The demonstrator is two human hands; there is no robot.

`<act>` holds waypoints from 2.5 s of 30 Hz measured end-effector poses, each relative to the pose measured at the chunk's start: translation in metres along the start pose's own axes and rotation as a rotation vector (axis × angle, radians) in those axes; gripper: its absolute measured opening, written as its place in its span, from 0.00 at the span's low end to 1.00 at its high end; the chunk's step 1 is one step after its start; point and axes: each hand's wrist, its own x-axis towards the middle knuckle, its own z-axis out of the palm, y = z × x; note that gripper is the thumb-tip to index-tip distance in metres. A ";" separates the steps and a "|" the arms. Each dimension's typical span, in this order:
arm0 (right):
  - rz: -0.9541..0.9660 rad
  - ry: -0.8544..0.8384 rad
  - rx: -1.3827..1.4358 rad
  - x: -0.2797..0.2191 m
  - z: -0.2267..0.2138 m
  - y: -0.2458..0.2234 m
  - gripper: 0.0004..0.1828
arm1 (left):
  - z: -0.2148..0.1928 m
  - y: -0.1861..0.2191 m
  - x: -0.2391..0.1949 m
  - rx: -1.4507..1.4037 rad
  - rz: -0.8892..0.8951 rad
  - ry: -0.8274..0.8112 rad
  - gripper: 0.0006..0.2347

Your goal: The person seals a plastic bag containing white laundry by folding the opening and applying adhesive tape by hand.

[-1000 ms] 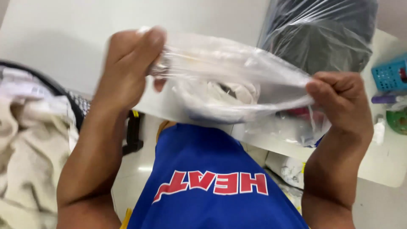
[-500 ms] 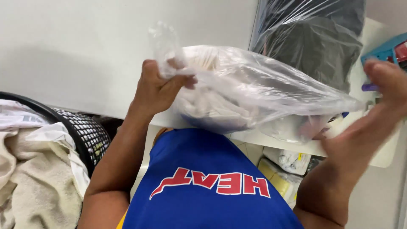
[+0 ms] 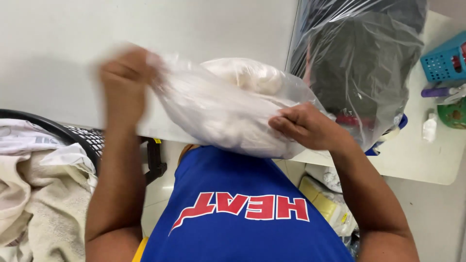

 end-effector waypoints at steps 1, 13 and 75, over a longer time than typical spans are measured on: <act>-0.001 0.003 0.001 0.002 0.000 0.004 0.24 | -0.023 0.001 -0.002 0.001 0.002 -0.002 0.13; 0.219 0.003 -0.313 -0.020 -0.018 -0.013 0.22 | 0.100 0.044 -0.006 0.582 0.581 -0.682 0.11; -0.151 0.540 -0.409 -0.023 0.021 0.045 0.50 | 0.120 0.058 -0.039 0.417 0.206 -0.827 0.17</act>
